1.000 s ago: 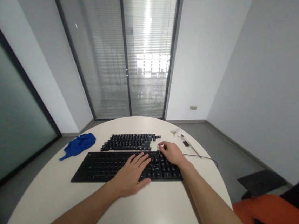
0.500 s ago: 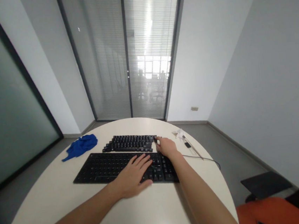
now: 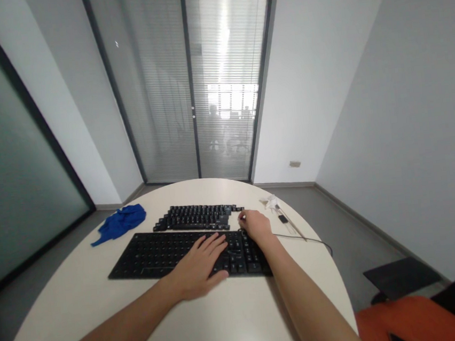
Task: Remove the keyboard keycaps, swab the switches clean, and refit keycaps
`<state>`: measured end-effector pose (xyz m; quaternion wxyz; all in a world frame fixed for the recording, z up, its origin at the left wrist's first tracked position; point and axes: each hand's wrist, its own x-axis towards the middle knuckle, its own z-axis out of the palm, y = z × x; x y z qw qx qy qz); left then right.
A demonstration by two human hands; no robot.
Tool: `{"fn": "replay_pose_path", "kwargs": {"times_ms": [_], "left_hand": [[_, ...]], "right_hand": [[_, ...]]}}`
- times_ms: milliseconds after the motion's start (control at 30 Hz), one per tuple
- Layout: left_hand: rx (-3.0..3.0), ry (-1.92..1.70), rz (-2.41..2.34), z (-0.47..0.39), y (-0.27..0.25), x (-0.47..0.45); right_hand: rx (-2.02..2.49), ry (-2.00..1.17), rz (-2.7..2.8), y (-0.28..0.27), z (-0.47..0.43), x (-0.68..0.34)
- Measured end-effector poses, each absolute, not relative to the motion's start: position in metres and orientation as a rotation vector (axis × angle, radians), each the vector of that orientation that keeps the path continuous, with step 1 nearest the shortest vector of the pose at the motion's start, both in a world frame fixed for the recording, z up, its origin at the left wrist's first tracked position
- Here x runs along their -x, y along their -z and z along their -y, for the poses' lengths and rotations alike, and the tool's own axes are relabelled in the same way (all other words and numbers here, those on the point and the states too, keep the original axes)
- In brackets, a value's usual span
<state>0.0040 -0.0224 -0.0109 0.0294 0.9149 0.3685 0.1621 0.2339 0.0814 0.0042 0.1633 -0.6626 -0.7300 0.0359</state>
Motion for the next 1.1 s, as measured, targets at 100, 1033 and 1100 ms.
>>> {"fn": "replay_pose_path", "kwargs": {"times_ms": [100, 1033, 1100], "left_hand": [[-2.795, -0.507, -1.139, 0.024, 0.009, -0.005], [-2.258, -0.991, -1.291, 0.013, 0.014, -0.013], [-2.263, -0.998, -1.302, 0.014, 0.014, -0.014]], "right_hand": [[1.795, -0.138, 2.064, -0.005, -0.074, -0.241], [1.066, -0.431, 2.356, -0.009, -0.032, -0.221], [1.073, -0.418, 2.359, -0.01, -0.031, -0.22]]}}
